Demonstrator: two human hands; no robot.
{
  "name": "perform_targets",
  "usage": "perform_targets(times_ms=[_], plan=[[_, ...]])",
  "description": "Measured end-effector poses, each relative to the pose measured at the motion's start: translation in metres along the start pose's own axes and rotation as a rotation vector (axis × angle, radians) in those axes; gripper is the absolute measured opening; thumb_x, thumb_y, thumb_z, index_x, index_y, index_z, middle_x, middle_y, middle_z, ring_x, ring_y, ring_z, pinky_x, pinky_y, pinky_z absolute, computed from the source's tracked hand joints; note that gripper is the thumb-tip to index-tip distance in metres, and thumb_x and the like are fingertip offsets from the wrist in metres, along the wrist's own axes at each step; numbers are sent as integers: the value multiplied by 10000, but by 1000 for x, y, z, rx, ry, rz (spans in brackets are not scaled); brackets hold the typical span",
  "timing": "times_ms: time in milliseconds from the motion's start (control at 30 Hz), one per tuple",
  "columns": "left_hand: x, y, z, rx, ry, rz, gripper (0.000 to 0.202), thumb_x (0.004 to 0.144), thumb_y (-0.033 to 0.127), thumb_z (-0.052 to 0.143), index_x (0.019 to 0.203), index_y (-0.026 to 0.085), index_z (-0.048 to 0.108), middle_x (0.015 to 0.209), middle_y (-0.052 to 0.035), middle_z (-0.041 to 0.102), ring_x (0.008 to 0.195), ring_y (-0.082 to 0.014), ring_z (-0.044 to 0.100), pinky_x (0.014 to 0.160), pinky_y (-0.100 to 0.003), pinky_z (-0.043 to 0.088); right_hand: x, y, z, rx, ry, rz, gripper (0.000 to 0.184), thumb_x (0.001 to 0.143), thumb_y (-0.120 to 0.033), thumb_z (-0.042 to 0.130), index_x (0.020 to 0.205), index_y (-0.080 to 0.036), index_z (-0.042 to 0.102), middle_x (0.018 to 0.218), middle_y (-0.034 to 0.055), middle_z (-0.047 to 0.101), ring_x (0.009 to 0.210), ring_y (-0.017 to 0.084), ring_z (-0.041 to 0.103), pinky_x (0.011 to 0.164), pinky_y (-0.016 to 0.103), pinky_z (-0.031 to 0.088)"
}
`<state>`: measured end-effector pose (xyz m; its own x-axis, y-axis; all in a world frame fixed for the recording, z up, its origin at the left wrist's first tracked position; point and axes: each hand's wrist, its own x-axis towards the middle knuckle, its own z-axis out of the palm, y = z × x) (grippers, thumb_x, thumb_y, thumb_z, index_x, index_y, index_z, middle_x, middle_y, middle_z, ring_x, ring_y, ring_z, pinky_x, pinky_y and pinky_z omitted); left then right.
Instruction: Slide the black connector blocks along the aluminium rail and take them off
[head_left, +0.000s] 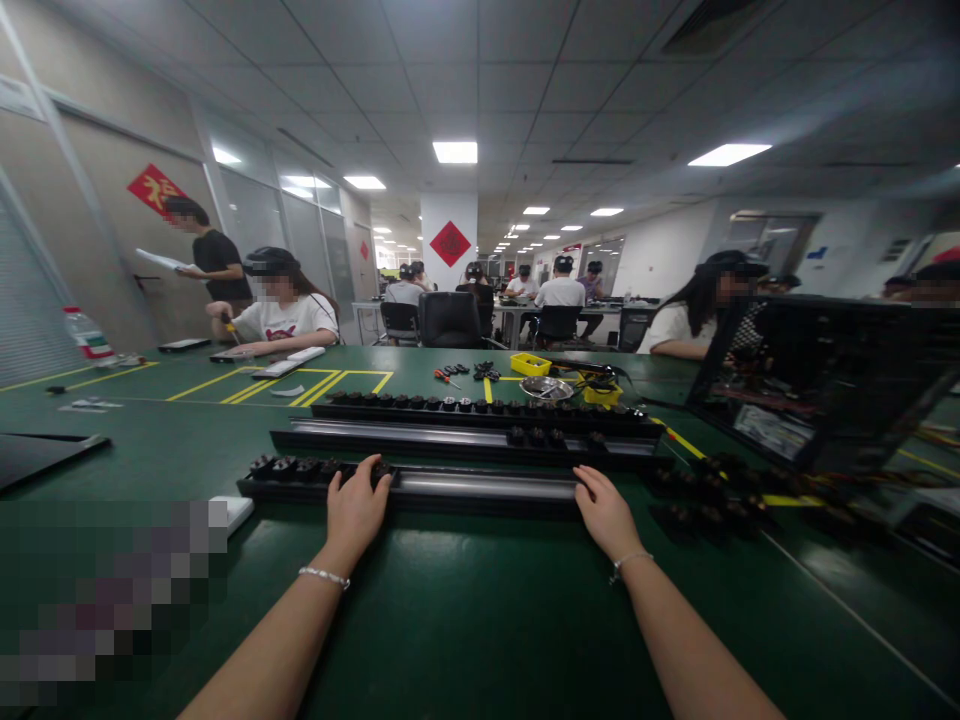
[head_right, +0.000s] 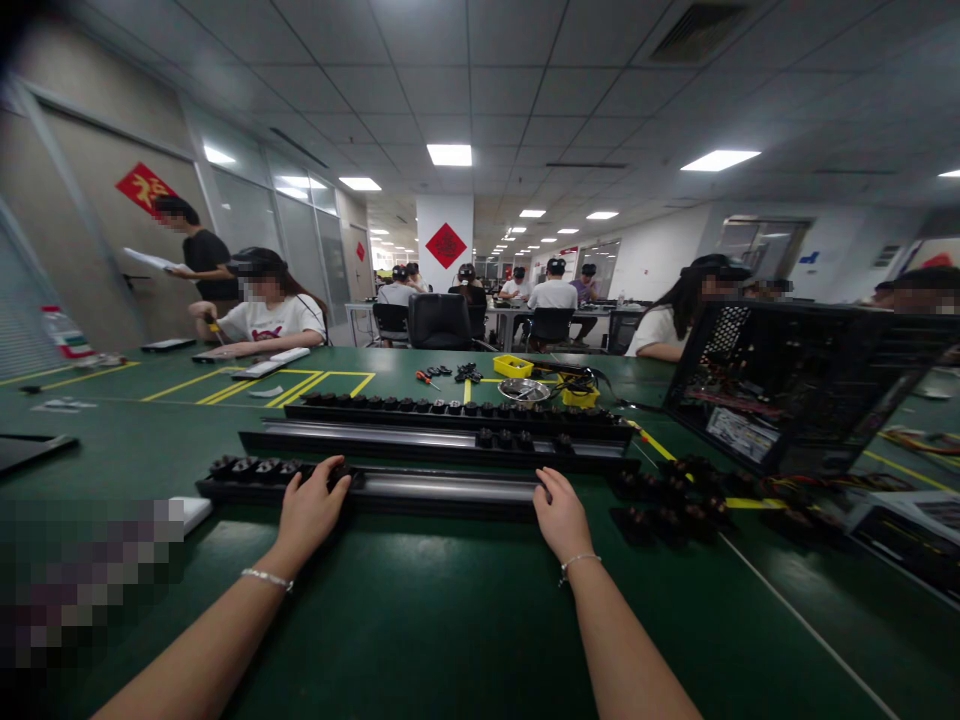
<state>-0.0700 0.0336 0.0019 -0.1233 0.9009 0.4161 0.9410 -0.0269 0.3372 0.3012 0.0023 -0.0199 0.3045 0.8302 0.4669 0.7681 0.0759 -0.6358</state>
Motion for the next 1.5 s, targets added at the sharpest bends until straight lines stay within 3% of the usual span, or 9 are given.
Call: perform_targets(times_ms=[667,1233,1333,1500], plan=[[-1,4,-1,-6,9,14,399,873,350,370,1220,188,484,1074,-83,671,1089,-201,563,1046,-410,229,0,1,0,6,-2,-7,450,785,-337,371,1071,-131,651,1224,115,560,1137,215,507,1012,374,369],[-6,11,3,-4,8,99,400,884,333,353,1242,193,462,1016,-78,689,1033,-192,590,1047,-428,214,0,0,0,20,2,8,402,785,-326,395,1058,-191,658,1214,77,569,1135,203,505,1018,378,358],[-6,9,6,10,30,90,452,871,355,381,1278,165,435,1163,-105,624,1128,-203,529,1050,-421,225,0,0,0,23,4,2,400,785,-324,399,1060,-190,656,1216,80,568,1135,204,505,1018,383,357],[-5,3,11,136,36,84,572,864,456,368,1283,76,456,1380,-137,425,1315,-261,305,1057,-414,241,0,3,2,17,6,-21,407,791,-331,390,1059,-178,654,1204,90,574,1134,202,506,1023,379,351]])
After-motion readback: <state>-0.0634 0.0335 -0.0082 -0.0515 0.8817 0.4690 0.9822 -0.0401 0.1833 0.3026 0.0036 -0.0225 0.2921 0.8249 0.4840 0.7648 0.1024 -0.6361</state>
